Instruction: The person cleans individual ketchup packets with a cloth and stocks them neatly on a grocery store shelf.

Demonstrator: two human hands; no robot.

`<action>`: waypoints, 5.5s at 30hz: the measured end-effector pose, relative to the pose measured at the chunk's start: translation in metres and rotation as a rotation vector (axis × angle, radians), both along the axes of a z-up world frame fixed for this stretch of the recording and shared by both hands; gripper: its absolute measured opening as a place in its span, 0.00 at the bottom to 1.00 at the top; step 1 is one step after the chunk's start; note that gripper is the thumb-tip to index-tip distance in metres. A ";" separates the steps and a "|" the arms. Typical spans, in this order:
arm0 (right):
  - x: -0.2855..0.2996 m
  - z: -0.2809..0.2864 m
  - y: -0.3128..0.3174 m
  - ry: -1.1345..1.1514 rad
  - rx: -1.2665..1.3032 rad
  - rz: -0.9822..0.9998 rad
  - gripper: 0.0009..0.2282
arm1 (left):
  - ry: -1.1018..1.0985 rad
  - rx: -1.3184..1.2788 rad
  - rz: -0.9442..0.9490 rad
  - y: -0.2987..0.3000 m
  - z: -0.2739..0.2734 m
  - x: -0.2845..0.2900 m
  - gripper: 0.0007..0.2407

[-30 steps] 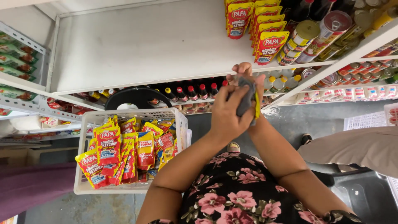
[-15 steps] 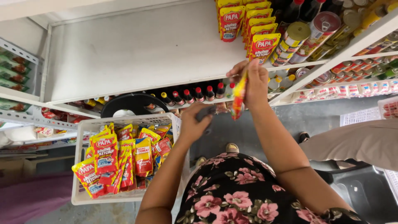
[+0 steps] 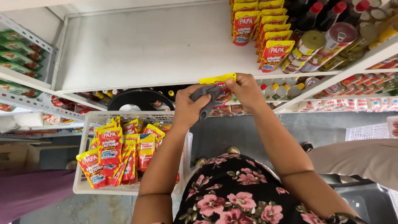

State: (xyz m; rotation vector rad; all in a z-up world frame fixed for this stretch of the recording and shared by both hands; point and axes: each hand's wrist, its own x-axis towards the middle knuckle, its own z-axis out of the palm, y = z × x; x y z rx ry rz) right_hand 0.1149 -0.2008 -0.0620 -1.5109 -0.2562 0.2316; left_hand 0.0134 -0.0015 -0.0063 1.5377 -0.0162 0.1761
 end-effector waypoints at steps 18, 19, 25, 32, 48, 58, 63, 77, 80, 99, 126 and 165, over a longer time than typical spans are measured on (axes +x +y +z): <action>0.025 -0.024 -0.031 -0.111 -0.004 0.253 0.07 | 0.050 -0.275 -0.140 -0.008 -0.006 0.054 0.09; 0.031 -0.031 -0.032 -0.112 -0.006 0.257 0.07 | 0.049 -0.276 -0.137 -0.011 -0.010 0.064 0.09; 0.067 -0.042 -0.031 -0.070 0.011 0.029 0.06 | -0.064 0.120 -0.071 -0.024 -0.067 0.148 0.11; 0.139 -0.112 -0.026 0.114 -0.014 -0.134 0.14 | -0.122 0.023 -0.073 -0.043 -0.118 0.245 0.12; 0.204 -0.178 -0.022 -0.130 -0.146 -0.136 0.24 | -0.035 -0.125 -0.028 -0.058 -0.142 0.328 0.12; 0.202 -0.178 -0.022 -0.016 0.115 -0.014 0.28 | -0.122 0.074 0.328 -0.064 -0.177 0.301 0.13; 0.204 -0.181 -0.021 0.105 0.165 0.046 0.28 | 0.079 0.355 0.296 -0.077 -0.169 0.292 0.13; 0.206 -0.205 -0.023 0.030 0.128 -0.008 0.27 | 0.082 0.547 0.382 -0.082 -0.172 0.282 0.15; 0.190 -0.213 -0.025 0.015 0.014 -0.046 0.18 | 0.066 0.514 0.394 -0.075 -0.164 0.253 0.15; -0.077 -0.124 0.147 0.234 0.167 0.380 0.12 | 0.535 0.943 1.082 0.228 -0.104 -0.150 0.20; -0.183 -0.135 0.210 0.466 0.460 0.481 0.24 | 0.477 -0.643 0.342 0.173 -0.098 -0.223 0.12; -0.152 -0.020 0.165 0.217 0.652 0.156 0.16 | -0.549 1.051 0.641 0.085 -0.001 -0.166 0.23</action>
